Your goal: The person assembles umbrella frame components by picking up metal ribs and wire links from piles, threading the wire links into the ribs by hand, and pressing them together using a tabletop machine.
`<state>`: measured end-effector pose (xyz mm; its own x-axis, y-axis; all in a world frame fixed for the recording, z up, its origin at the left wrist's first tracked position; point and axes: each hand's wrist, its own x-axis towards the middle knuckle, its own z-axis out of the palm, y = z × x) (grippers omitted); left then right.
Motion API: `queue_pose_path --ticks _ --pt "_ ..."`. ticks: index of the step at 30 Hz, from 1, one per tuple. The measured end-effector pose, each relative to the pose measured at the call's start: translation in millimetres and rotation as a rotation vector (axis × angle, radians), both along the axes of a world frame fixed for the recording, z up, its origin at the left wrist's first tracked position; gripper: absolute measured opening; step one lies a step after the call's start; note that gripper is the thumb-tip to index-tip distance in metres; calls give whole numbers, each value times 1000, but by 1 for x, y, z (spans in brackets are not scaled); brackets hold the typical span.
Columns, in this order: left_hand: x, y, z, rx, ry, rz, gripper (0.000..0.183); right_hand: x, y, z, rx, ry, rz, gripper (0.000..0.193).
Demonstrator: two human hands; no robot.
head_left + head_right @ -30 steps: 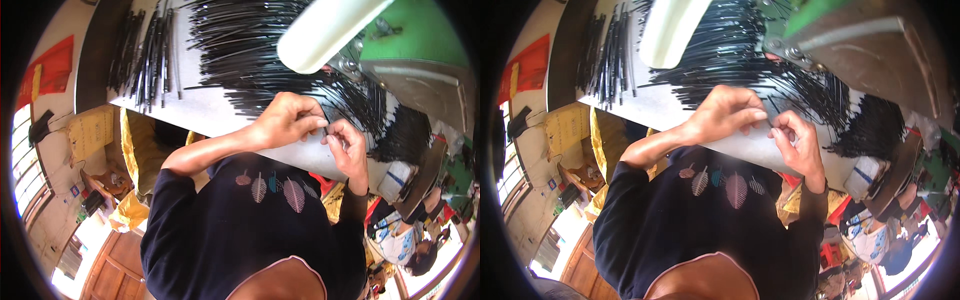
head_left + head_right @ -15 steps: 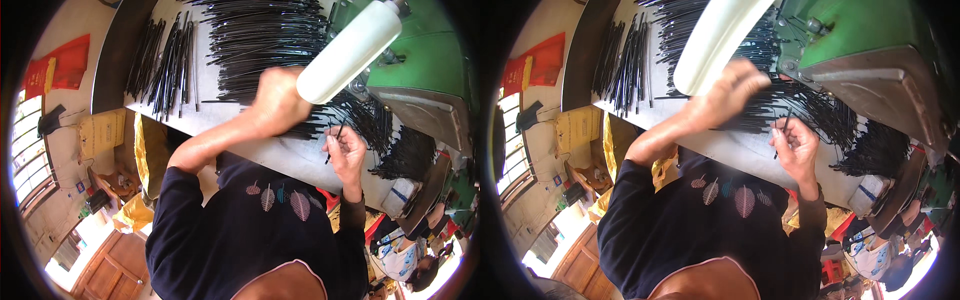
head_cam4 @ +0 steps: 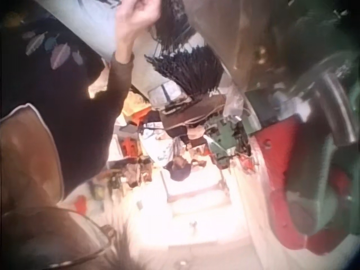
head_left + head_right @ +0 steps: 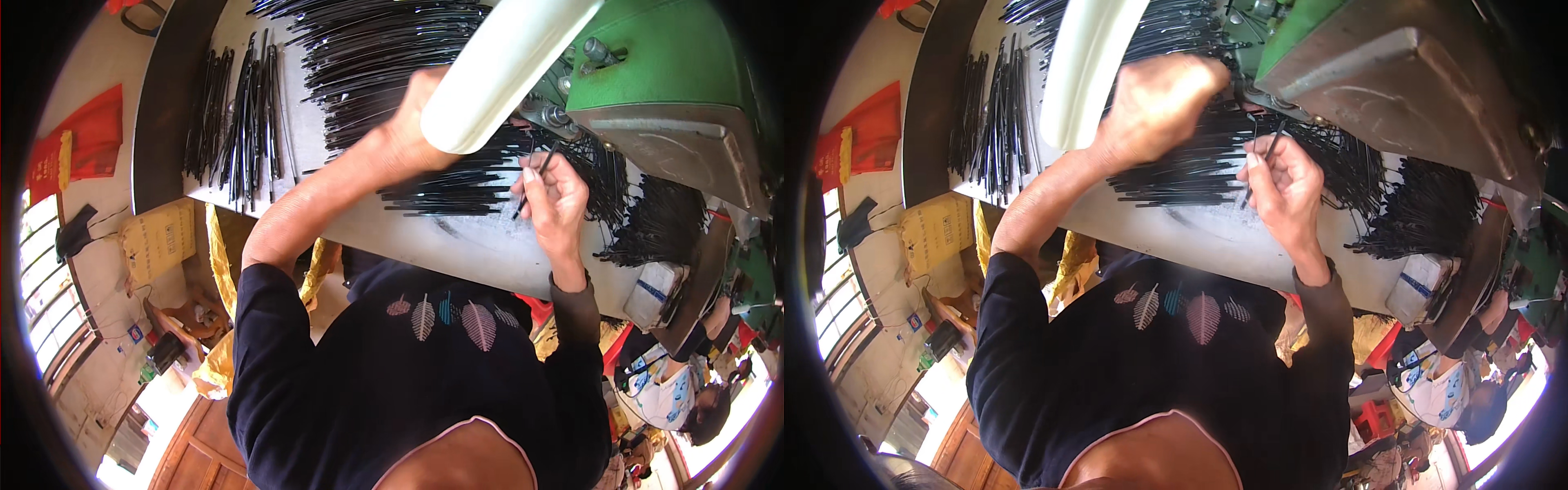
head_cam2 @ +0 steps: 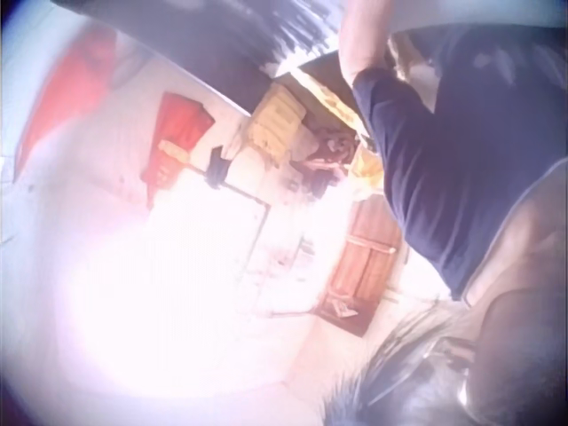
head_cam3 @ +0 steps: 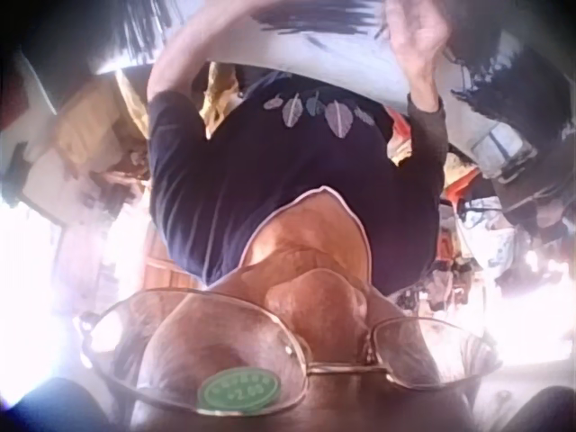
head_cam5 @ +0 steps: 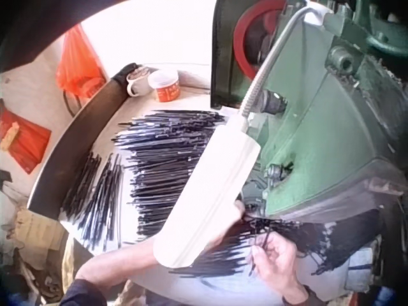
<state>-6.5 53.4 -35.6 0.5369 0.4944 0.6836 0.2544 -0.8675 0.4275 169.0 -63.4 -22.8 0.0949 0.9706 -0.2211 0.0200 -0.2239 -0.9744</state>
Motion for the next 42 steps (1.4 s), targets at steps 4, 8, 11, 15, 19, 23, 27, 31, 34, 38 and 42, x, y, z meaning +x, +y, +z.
queue_pose_path --ticks 4,8,11,15,19,23,27,31,34,38,42 --pt "28 -31 6 -104 135 214 27 4 6 -3 20 17 -48 8" --pt "36 -35 4 -309 54 224 19 4 9 0 61 48 -111 9" --pt "38 -35 5 -334 30 236 17 6 11 -2 60 67 -107 9" --pt "40 -34 1 -319 -2 244 14 5 13 -4 53 89 -125 8" --pt "41 -34 0 -304 -29 247 15 7 13 -5 37 121 -111 8" --pt "44 -35 1 -264 41 258 17 11 13 -5 18 152 -98 8" --pt "50 -32 6 -214 40 256 17 14 15 -3 43 185 -140 9" --pt "53 -28 6 -202 71 249 16 19 16 -7 83 192 -153 10" --pt "53 -28 4 -206 46 253 16 16 18 -8 90 196 -152 10" --pt "53 -28 6 -257 37 253 16 14 19 -9 109 154 -164 10" --pt "52 -26 5 -258 34 233 17 15 18 -9 117 129 -157 10"
